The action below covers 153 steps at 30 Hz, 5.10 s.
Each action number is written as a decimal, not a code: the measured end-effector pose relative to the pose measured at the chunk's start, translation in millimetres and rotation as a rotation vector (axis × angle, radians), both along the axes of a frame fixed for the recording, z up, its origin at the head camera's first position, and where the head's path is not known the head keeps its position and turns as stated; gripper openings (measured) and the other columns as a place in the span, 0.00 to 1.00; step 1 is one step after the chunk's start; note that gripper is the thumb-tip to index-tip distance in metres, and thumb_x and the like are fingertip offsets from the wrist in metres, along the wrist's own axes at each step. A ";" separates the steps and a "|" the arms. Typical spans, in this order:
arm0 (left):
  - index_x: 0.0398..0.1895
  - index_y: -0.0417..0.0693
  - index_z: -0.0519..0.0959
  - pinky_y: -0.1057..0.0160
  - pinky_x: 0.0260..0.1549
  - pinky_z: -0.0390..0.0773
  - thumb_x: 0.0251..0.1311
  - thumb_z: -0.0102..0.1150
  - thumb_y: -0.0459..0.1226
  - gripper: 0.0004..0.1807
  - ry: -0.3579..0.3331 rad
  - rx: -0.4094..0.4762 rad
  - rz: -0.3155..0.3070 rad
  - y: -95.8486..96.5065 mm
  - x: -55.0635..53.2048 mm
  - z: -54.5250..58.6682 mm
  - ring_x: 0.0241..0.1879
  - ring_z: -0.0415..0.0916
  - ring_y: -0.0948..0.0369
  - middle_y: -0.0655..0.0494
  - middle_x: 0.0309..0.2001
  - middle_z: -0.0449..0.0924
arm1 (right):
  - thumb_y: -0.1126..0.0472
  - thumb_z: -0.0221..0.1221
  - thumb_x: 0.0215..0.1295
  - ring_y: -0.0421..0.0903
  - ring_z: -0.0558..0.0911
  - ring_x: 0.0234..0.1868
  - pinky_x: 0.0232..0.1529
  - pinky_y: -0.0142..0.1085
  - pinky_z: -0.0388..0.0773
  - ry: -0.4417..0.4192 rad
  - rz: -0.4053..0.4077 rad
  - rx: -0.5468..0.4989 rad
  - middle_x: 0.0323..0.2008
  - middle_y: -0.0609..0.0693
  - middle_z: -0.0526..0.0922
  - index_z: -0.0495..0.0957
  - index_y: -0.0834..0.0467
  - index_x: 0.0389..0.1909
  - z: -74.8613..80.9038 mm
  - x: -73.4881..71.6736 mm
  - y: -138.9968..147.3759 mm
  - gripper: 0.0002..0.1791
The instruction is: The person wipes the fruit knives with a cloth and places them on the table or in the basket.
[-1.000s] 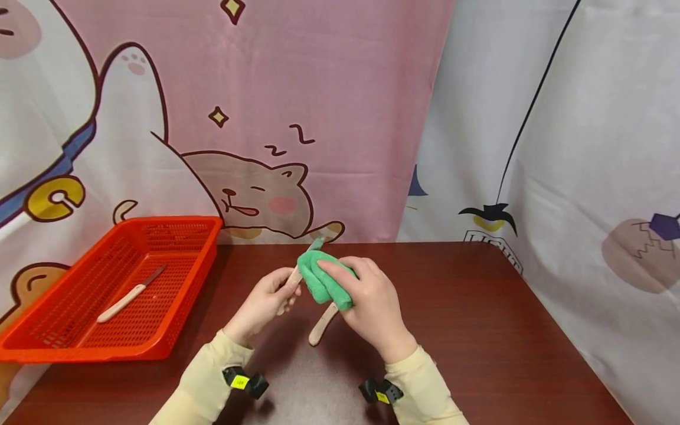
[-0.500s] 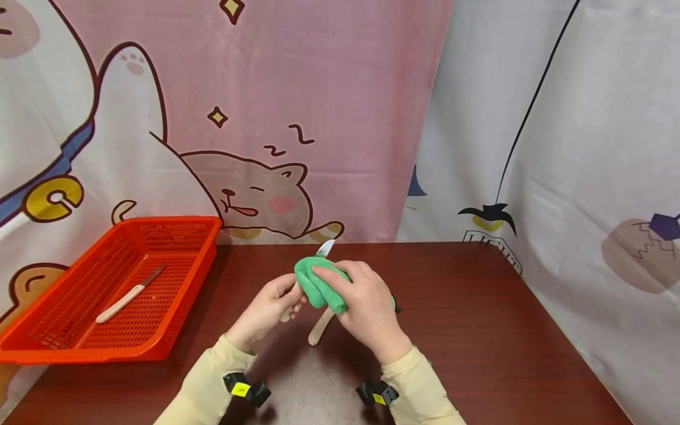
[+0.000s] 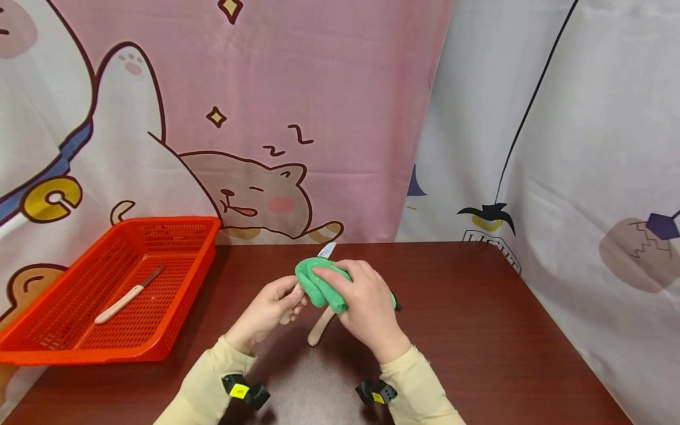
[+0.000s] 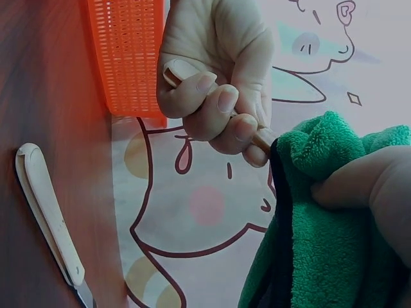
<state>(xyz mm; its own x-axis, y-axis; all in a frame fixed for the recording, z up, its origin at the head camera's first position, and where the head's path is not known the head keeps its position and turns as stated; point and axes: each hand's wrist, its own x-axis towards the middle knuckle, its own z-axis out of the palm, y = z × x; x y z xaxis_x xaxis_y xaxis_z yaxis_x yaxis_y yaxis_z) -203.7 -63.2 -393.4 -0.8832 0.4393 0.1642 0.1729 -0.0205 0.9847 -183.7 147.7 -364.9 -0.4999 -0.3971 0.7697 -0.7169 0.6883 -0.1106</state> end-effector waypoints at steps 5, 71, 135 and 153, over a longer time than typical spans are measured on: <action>0.44 0.29 0.73 0.71 0.18 0.66 0.73 0.47 0.28 0.08 0.017 0.001 -0.003 -1.1 0.5 -0.4 0.20 0.64 0.64 0.54 0.27 0.72 | 0.77 0.66 0.42 0.53 0.79 0.47 0.45 0.48 0.78 0.010 -0.012 -0.016 0.45 0.53 0.80 0.82 0.46 0.55 0.2 -1.2 2.7 0.36; 0.51 0.28 0.75 0.72 0.16 0.62 0.73 0.48 0.29 0.12 -0.072 0.028 0.079 -3.9 -2.7 -0.5 0.22 0.65 0.64 0.52 0.29 0.72 | 0.75 0.66 0.44 0.54 0.79 0.47 0.45 0.48 0.77 0.054 0.002 -0.051 0.47 0.54 0.80 0.81 0.47 0.57 13.5 5.8 10.8 0.36; 0.47 0.29 0.76 0.71 0.18 0.65 0.72 0.49 0.29 0.09 -0.067 0.036 -0.044 6.1 7.4 0.0 0.23 0.66 0.65 0.51 0.29 0.72 | 0.78 0.67 0.42 0.57 0.77 0.47 0.43 0.51 0.76 0.014 -0.115 -0.076 0.46 0.55 0.80 0.81 0.47 0.56 16.3 -2.1 31.9 0.37; 0.50 0.25 0.73 0.71 0.18 0.62 0.74 0.49 0.33 0.14 -0.085 0.053 -0.036 2.4 5.1 -1.9 0.23 0.66 0.65 0.54 0.29 0.73 | 0.81 0.59 0.42 0.59 0.76 0.46 0.48 0.49 0.71 0.046 -0.142 -0.175 0.45 0.57 0.80 0.81 0.50 0.57 20.6 -0.6 39.9 0.38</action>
